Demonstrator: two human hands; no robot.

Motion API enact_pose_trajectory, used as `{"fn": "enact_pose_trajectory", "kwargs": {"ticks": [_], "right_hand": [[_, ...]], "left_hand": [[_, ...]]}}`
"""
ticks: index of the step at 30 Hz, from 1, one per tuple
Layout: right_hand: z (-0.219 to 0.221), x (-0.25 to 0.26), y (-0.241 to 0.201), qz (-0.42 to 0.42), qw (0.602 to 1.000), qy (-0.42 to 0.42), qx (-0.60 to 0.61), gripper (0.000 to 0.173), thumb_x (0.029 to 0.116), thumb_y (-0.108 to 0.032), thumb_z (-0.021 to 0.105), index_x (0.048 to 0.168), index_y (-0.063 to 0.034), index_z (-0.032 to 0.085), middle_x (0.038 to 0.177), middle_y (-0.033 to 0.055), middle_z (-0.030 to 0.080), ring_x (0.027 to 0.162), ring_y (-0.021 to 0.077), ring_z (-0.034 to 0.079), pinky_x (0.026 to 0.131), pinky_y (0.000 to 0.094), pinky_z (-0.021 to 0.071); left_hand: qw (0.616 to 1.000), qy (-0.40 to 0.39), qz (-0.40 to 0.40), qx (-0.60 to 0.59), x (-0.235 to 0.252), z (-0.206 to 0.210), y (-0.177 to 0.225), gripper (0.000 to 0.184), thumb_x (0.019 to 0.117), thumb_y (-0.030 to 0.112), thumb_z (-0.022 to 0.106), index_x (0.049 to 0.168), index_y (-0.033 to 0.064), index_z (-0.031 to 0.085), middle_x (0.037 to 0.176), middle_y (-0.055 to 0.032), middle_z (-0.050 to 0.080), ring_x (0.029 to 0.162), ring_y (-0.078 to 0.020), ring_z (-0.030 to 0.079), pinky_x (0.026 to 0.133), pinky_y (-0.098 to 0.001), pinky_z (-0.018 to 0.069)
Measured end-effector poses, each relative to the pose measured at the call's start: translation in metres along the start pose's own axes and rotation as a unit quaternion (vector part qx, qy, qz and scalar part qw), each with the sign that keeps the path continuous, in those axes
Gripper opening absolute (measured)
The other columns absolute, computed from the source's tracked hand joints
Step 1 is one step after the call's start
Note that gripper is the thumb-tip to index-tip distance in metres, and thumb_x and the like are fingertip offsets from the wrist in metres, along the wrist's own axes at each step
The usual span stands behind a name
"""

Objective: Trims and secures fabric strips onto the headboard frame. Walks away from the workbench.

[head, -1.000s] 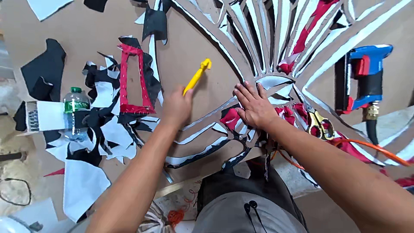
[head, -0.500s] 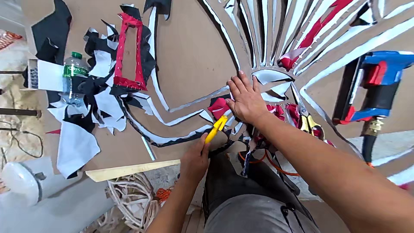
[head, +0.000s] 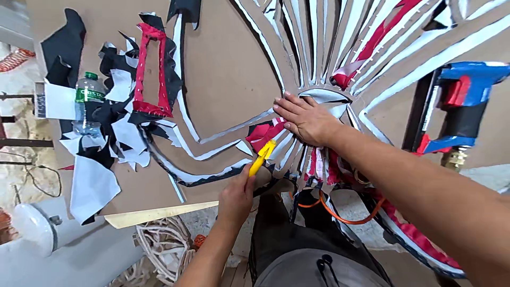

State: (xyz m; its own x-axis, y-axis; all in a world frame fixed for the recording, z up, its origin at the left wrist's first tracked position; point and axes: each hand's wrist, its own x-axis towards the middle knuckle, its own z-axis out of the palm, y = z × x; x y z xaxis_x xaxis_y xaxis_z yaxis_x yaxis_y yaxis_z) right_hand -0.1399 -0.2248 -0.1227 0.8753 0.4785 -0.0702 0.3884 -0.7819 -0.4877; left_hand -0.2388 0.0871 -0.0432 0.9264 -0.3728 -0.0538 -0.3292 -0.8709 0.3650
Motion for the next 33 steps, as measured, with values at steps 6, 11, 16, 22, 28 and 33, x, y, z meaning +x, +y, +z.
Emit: {"fn": "enact_pose_trajectory", "kwargs": {"ticks": [6,11,16,22,28,33], "right_hand": [[-0.002,0.000,0.001,0.007,1.000,-0.007,-0.006,0.057,0.1105,-0.041,0.021,0.165,-0.0252,0.027,0.173,-0.0042,0.017,0.160,0.0233,0.010,0.125,0.0583,0.0189],[-0.002,-0.001,0.002,0.011,1.000,-0.009,-0.008,0.057,0.1105,-0.041,0.021,0.165,-0.0258,0.028,0.173,-0.0046,0.017,0.160,0.0232,0.011,0.124,0.0583,0.0204],[-0.003,0.001,0.000,0.006,1.000,-0.005,-0.011,0.057,0.1104,-0.041,0.020,0.165,-0.0252,0.028,0.173,-0.0040,0.018,0.160,0.0232,0.012,0.124,0.0581,0.0205],[0.001,0.001,0.000,0.001,1.000,0.003,-0.010,0.057,0.1103,-0.042,0.019,0.164,-0.0246,0.030,0.173,-0.0035,0.020,0.160,0.0243,0.013,0.124,0.0591,0.0216],[0.002,0.001,0.002,-0.001,1.000,0.007,-0.020,0.058,0.1106,-0.042,0.018,0.164,-0.0245,0.031,0.172,-0.0035,0.021,0.160,0.0242,0.014,0.124,0.0588,0.0222],[-0.001,0.000,0.001,0.006,1.000,-0.004,-0.021,0.058,0.1104,-0.044,0.016,0.164,-0.0251,0.029,0.172,-0.0038,0.020,0.160,0.0243,0.013,0.123,0.0602,0.0216]], "left_hand": [[0.999,0.028,0.028,0.000,0.015,-0.001,0.007,0.045,0.1097,0.036,0.045,0.140,0.0077,0.062,0.086,-0.0098,0.072,0.070,-0.0215,0.071,0.063,-0.0426,0.0612],[0.998,0.049,0.028,-0.009,0.017,-0.006,0.015,0.046,0.1101,0.039,0.044,0.140,0.0096,0.064,0.085,-0.0080,0.072,0.069,-0.0179,0.068,0.062,-0.0381,0.0595],[0.999,0.020,0.025,0.015,0.012,0.008,0.007,0.044,0.1095,0.036,0.045,0.143,0.0130,0.062,0.082,-0.0080,0.071,0.066,-0.0216,0.069,0.059,-0.0431,0.0596],[1.000,0.018,0.010,-0.018,-0.002,0.007,0.003,0.041,0.1083,0.033,0.050,0.140,0.0100,0.064,0.094,-0.0089,0.076,0.075,-0.0204,0.073,0.066,-0.0430,0.0627],[0.999,0.037,-0.006,-0.029,-0.020,0.009,-0.004,0.042,0.1084,0.033,0.048,0.138,0.0084,0.065,0.090,-0.0085,0.075,0.073,-0.0196,0.073,0.066,-0.0423,0.0626],[0.996,0.070,-0.038,-0.037,-0.033,-0.003,-0.003,0.048,0.1099,0.040,0.044,0.138,0.0067,0.065,0.089,-0.0078,0.074,0.072,-0.0147,0.071,0.066,-0.0359,0.0615]]}}
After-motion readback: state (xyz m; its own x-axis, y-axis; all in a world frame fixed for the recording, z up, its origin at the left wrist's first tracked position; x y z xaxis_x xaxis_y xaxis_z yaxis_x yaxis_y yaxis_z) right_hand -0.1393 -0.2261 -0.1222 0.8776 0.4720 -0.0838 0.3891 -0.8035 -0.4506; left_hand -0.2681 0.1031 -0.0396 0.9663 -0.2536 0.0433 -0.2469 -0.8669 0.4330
